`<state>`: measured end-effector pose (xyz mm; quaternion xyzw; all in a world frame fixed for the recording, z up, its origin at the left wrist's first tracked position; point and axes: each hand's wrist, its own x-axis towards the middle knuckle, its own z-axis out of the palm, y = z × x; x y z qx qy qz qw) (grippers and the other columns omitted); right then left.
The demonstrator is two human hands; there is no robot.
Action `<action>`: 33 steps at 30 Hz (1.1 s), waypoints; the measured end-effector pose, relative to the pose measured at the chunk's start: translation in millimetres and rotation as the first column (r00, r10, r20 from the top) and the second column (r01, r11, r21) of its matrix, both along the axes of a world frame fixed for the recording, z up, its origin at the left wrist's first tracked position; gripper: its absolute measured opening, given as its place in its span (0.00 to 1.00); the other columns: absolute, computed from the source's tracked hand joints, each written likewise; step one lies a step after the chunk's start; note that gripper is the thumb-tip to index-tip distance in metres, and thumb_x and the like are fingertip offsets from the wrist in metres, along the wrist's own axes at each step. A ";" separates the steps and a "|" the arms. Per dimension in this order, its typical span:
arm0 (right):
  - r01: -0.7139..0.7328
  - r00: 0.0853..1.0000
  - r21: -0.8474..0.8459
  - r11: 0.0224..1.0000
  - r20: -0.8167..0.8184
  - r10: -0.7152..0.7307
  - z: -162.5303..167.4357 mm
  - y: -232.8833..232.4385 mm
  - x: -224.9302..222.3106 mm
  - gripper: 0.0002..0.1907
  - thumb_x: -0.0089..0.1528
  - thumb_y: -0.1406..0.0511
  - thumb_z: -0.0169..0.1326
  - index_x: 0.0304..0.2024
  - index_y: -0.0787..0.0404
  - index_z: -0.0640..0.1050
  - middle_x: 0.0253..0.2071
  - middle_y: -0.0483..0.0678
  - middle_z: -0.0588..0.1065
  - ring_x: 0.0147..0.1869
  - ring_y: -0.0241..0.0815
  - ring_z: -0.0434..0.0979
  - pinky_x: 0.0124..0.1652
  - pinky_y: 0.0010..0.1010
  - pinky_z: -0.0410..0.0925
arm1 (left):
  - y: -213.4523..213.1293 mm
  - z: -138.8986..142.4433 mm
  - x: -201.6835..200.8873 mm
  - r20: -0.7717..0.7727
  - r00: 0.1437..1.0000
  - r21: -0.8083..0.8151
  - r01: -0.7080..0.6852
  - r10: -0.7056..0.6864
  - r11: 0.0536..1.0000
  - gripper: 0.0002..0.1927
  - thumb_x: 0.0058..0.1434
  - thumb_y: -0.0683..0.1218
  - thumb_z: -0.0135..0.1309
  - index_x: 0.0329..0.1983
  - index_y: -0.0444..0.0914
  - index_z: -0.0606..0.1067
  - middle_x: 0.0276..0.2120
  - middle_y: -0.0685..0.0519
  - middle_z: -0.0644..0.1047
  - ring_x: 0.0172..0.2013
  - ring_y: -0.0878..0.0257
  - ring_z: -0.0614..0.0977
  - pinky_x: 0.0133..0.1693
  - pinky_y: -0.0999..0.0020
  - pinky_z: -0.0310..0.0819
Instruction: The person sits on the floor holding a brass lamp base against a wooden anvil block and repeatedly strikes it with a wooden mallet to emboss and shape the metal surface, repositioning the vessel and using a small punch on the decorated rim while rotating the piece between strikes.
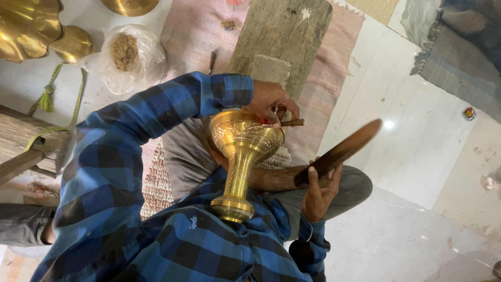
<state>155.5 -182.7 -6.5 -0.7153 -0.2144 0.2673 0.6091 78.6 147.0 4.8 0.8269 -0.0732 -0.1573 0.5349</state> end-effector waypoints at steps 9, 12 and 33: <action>-0.105 0.892 -0.317 0.943 0.388 0.230 4.5 -0.9 7.0 0.38 0.64 0.76 0.53 0.76 0.58 0.60 0.57 0.55 0.73 0.59 0.46 0.76 0.58 0.38 0.71 | -0.6 -0.7 0.7 0.026 1.000 0.079 -0.001 -0.001 0.997 0.28 0.56 0.48 0.66 0.61 0.45 0.74 0.33 0.52 0.84 0.35 0.59 0.85 0.40 0.60 0.77; -0.038 0.983 -0.223 0.974 0.166 0.077 -0.5 -0.1 9.5 0.39 0.64 0.76 0.53 0.78 0.61 0.60 0.56 0.59 0.73 0.47 0.50 0.72 0.44 0.42 0.68 | 0.5 -2.3 -1.9 0.056 0.998 0.055 0.022 -0.025 0.998 0.26 0.56 0.47 0.66 0.59 0.44 0.75 0.34 0.52 0.84 0.35 0.59 0.85 0.40 0.60 0.78; -0.067 0.978 -0.030 0.997 0.196 0.071 4.1 10.2 1.7 0.36 0.65 0.77 0.52 0.75 0.69 0.57 0.69 0.62 0.66 0.72 0.52 0.67 0.67 0.39 0.66 | -1.5 -4.8 -9.9 0.158 0.986 -0.001 -0.051 0.051 0.999 0.29 0.57 0.46 0.66 0.62 0.46 0.73 0.36 0.51 0.84 0.37 0.60 0.86 0.39 0.61 0.79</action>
